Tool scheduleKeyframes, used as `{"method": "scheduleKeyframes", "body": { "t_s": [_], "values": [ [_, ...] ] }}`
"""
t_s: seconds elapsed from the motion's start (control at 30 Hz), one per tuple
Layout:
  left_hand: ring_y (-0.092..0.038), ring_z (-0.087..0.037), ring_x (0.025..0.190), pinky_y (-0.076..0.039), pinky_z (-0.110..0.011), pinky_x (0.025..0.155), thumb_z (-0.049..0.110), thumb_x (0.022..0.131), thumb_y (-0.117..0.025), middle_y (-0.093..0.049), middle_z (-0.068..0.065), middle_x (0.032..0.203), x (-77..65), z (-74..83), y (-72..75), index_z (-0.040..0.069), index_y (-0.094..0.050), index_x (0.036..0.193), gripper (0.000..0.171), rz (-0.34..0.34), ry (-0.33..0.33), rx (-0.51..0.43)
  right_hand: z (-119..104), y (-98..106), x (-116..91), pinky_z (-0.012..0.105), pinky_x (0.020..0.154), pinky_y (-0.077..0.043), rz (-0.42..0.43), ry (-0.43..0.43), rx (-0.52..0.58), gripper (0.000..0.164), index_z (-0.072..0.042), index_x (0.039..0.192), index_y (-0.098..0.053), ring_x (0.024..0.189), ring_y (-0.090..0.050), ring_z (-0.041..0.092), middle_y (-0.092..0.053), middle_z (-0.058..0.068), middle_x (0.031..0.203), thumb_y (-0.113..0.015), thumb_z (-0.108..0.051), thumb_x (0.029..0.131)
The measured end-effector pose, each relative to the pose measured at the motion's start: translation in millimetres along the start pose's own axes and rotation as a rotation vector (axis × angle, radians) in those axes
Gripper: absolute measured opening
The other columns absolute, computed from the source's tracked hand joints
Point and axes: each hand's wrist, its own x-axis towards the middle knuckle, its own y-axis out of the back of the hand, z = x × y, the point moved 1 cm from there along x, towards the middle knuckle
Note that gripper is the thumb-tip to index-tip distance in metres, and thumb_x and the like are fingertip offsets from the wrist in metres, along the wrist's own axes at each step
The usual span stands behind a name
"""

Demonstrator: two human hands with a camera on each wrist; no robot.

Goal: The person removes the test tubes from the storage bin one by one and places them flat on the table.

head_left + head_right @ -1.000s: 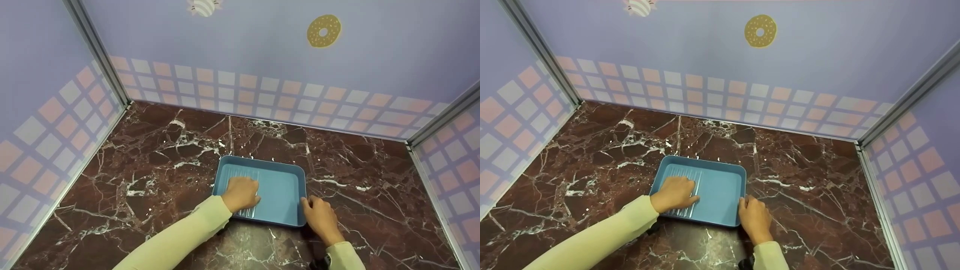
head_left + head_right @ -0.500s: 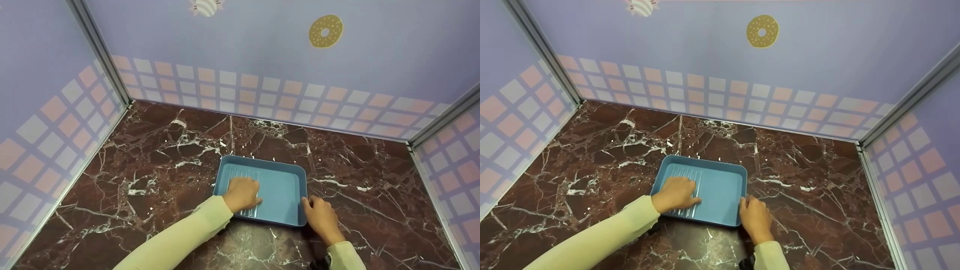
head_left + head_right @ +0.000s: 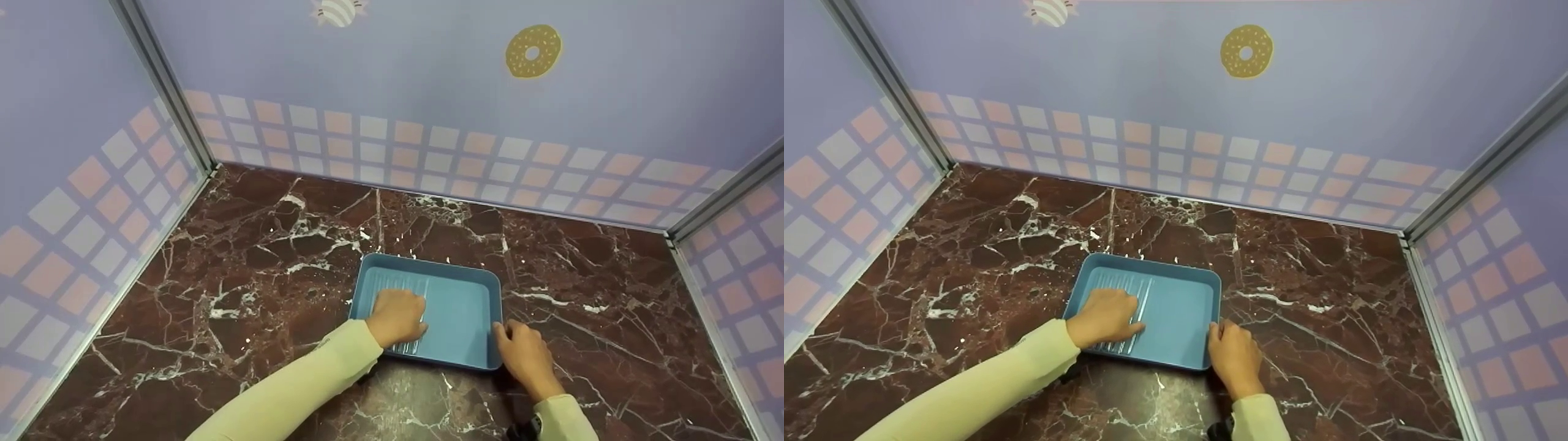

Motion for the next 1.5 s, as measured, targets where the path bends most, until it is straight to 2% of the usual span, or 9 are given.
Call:
{"method": "scheduleKeyframes", "body": {
  "t_s": [0.3, 0.53, 0.8, 1.2, 1.5],
  "values": [
    [-0.062, -0.02, 0.064, -0.046, -0.04, 0.049, 0.032, 0.082, -0.061, -0.07, -0.001, 0.077, 3.0, 7.0, -1.6, 0.016, -0.066, 0.075, 0.018, 0.017, -0.002, 0.031, 1, -1, 0, 0.033, 0.054, -0.031, 0.009, 0.003, 0.002, 0.039, -0.012, 0.067, -0.045, 0.06, -0.047, 0.022, -0.044, 0.004, 0.062, -0.05, -0.037, 0.097],
    [-0.064, -0.02, 0.07, -0.048, -0.041, 0.052, 0.031, 0.083, -0.059, -0.071, -0.001, 0.085, 7.3, 9.2, -1.3, 0.016, -0.069, 0.084, 0.018, -0.02, -0.005, 0.033, 1, -1, 0, 0.034, 0.055, -0.032, 0.011, 0.004, 0.005, 0.039, -0.012, 0.068, -0.046, 0.061, -0.047, 0.022, -0.045, 0.004, 0.063, -0.05, -0.037, 0.097],
    [-0.063, -0.02, 0.064, -0.047, -0.041, 0.049, 0.024, 0.08, -0.058, -0.071, -0.002, 0.081, 8.5, 9.6, -2.9, 0.016, -0.068, 0.078, 0.012, 0.024, -0.018, 0.012, 0, -1, -1, 0.033, 0.053, -0.032, -0.002, -0.004, 0.012, 0.039, -0.012, 0.068, -0.046, 0.058, -0.046, 0.02, -0.044, 0.004, 0.062, -0.049, -0.037, 0.098],
    [-0.062, -0.019, 0.064, -0.047, -0.041, 0.049, 0.021, 0.078, -0.059, -0.071, -0.001, 0.081, 10.1, 16.8, -5.0, 0.015, -0.069, 0.079, 0.011, 0.005, -0.047, 0.011, 1, -1, 0, 0.032, 0.053, -0.031, 0.0, -0.006, 0.016, 0.038, -0.011, 0.069, -0.046, 0.058, -0.046, 0.02, -0.044, 0.004, 0.062, -0.049, -0.036, 0.098],
    [-0.061, -0.019, 0.064, -0.048, -0.042, 0.051, 0.024, 0.079, -0.061, -0.071, -0.001, 0.08, 10.7, 13.5, -7.9, 0.015, -0.069, 0.077, 0.012, -0.026, -0.01, -0.028, 1, -2, 0, 0.032, 0.053, -0.032, 0.004, -0.004, 0.021, 0.038, -0.011, 0.069, -0.046, 0.058, -0.045, 0.02, -0.043, 0.004, 0.062, -0.049, -0.035, 0.098]
  ]
}}
